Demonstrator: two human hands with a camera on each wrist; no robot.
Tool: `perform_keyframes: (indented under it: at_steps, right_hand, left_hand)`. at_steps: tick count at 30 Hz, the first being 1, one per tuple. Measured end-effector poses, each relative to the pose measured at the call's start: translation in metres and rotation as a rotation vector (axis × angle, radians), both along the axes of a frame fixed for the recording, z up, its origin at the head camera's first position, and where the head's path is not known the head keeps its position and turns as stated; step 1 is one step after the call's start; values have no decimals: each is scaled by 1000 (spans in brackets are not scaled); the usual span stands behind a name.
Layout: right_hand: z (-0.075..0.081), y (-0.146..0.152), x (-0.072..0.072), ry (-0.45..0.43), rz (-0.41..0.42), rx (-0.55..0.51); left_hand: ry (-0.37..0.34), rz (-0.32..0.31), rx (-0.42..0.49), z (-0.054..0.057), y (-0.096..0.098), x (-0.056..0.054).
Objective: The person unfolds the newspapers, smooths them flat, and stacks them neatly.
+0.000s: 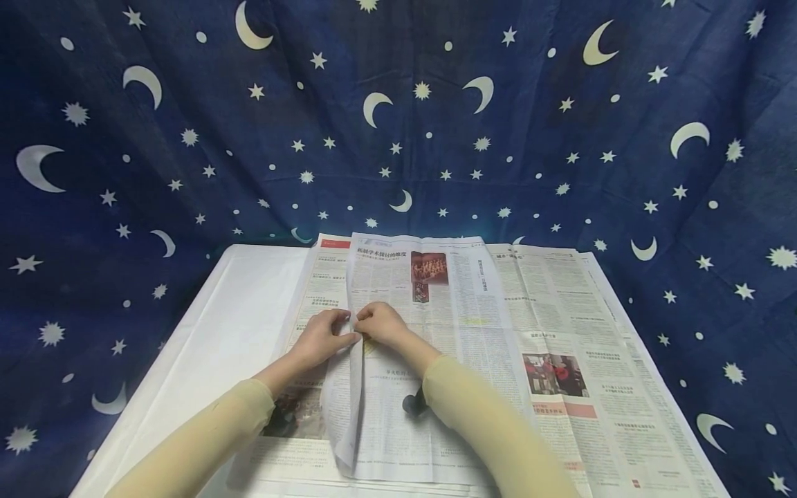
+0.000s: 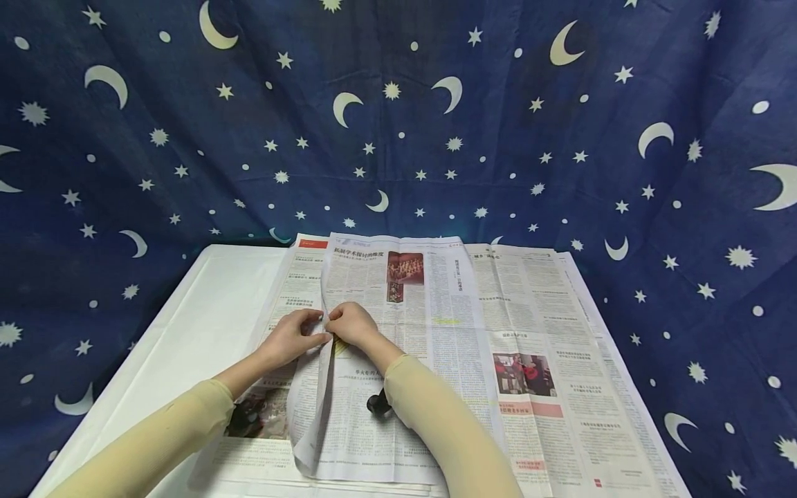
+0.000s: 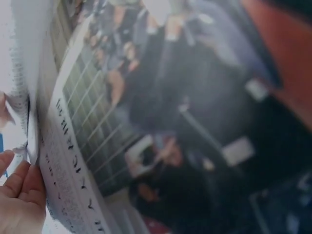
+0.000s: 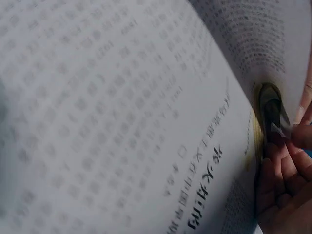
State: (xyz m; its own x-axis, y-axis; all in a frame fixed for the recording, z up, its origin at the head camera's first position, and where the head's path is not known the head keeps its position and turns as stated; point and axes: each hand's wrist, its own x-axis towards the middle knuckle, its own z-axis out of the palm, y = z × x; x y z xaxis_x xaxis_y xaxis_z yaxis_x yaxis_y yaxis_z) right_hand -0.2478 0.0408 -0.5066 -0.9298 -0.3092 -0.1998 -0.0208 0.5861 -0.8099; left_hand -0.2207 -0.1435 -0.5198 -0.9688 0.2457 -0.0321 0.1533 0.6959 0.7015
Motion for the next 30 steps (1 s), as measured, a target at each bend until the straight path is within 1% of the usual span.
perform_keyframes:
  at_steps: [3, 6, 9, 11, 13, 15, 17, 20, 23, 27, 30]
  right_hand:
    - [-3, -2, 0, 31, -16, 42]
    - [-4, -3, 1, 38, -36, 62]
    - [-3, -4, 3, 32, -54, 65]
    - [-4, -5, 4, 30, -64, 61]
    - [-5, -5, 4, 20, -75, 41]
    - [-6, -5, 4, -3, -85, 6]
    - [-7, -4, 2, -23, -98, -24]
    - [-8, -2, 0, -55, -115, -68]
    - [-8, 1, -1, -76, -127, -90]
    - [-4, 3, -1, -105, -148, -131]
    - [-1, 5, -2, -111, -167, -160]
  left_hand:
    - [-57, 8, 50, 3, -1, -1]
    - [-140, 41, 145, 4, -4, -4]
    - [-240, 109, 267, 6, -6, -7]
    - [-302, 170, 341, 6, -8, -10]
    - [-344, 218, 387, 7, -9, -13]
    - [-370, 248, 388, 8, -11, -16]
    - [-392, 264, 362, 8, -11, -20]
    - [-403, 255, 299, 8, -12, -26]
    - [-403, 246, 268, 8, -11, -31]
    - [-393, 236, 219, 10, -9, -34]
    - [-387, 240, 187, 9, -8, -35]
